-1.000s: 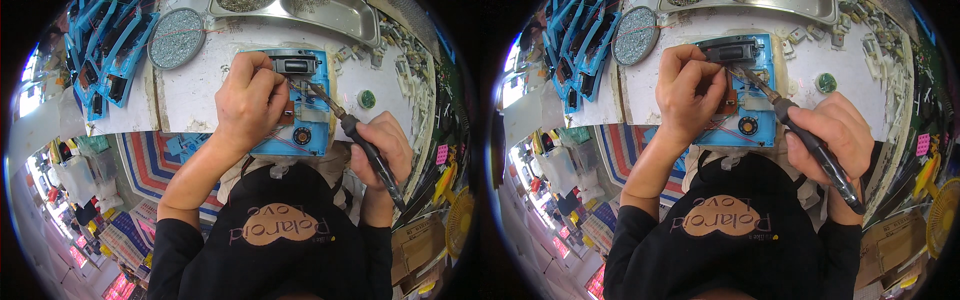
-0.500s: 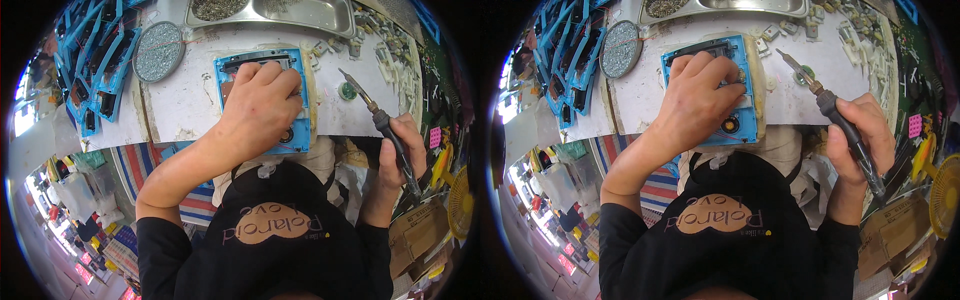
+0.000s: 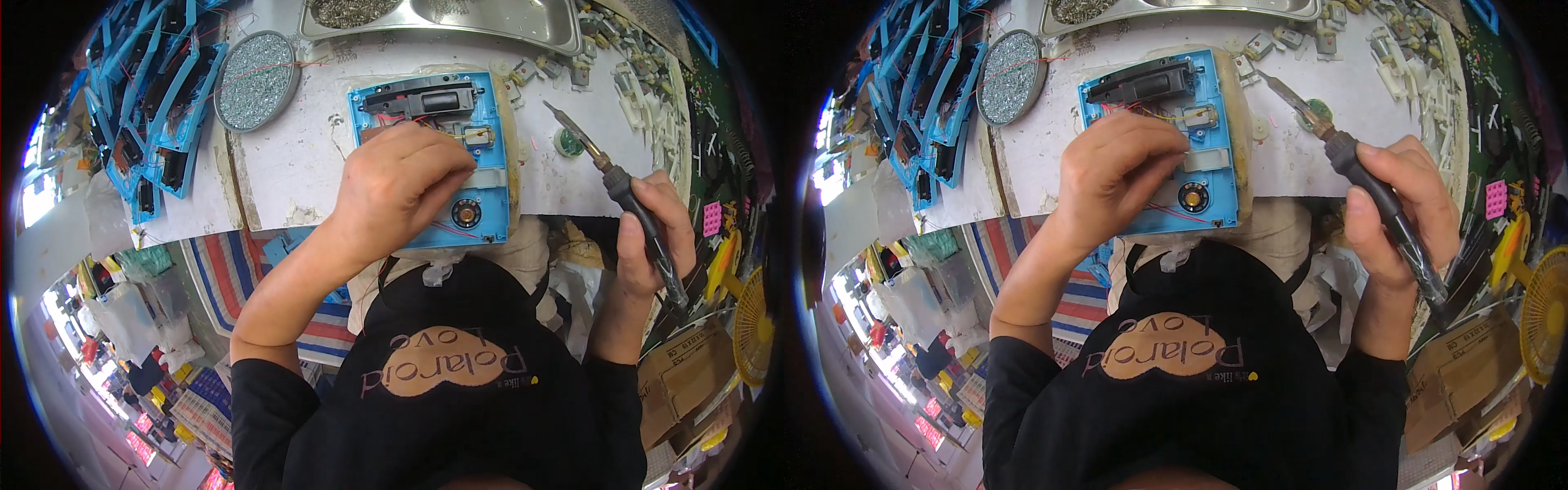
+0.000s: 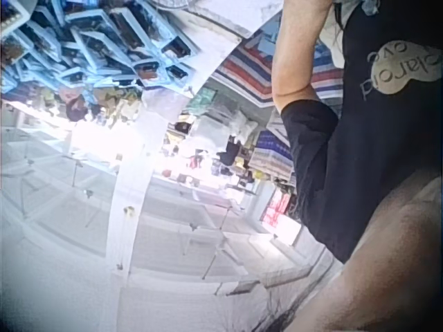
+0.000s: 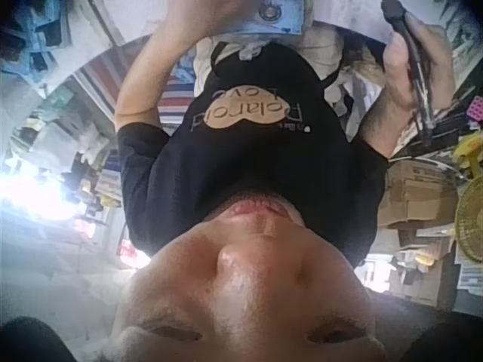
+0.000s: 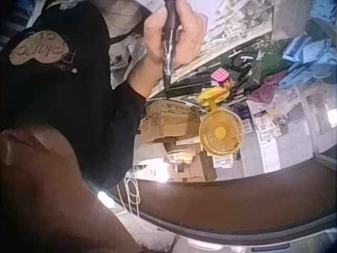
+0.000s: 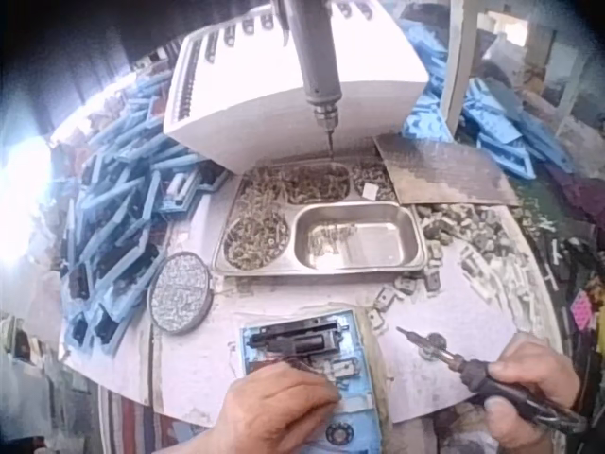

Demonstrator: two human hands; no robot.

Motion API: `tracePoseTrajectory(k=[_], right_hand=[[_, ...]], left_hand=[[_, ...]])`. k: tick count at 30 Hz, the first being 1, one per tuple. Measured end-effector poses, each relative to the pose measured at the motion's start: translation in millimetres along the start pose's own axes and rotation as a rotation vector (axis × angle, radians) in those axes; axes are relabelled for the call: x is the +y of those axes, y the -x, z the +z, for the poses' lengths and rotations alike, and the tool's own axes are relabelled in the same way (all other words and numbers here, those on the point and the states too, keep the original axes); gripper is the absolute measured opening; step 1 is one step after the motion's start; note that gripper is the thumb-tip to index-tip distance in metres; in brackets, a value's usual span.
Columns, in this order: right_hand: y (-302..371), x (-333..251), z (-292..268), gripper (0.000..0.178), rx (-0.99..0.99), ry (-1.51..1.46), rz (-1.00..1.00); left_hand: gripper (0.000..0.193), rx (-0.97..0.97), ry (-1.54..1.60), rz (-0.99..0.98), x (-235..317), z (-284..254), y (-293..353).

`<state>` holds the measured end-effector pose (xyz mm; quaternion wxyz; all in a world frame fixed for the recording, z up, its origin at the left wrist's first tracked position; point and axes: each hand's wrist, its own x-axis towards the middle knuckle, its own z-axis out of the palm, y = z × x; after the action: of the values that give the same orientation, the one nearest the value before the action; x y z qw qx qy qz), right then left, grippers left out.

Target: Soldering internal components and assembling the plastic casing of a blue electronic device.

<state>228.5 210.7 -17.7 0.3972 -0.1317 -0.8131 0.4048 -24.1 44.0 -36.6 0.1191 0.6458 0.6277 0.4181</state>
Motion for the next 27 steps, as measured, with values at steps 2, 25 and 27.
tracePoseTrajectory(k=[2,25,27], right_hand=[[-5,-1,6,0.033,-0.026,0.000,-0.011],[-13,-14,22,0.029,-0.406,-0.133,-0.008],[-13,-13,23,0.029,-0.412,-0.133,-0.007]], left_hand=[[0.020,-0.023,0.075,-0.088,3,3,2],[0.030,-0.266,-0.075,0.058,2,-11,9],[0.029,-0.265,-0.074,0.060,2,-11,9]])
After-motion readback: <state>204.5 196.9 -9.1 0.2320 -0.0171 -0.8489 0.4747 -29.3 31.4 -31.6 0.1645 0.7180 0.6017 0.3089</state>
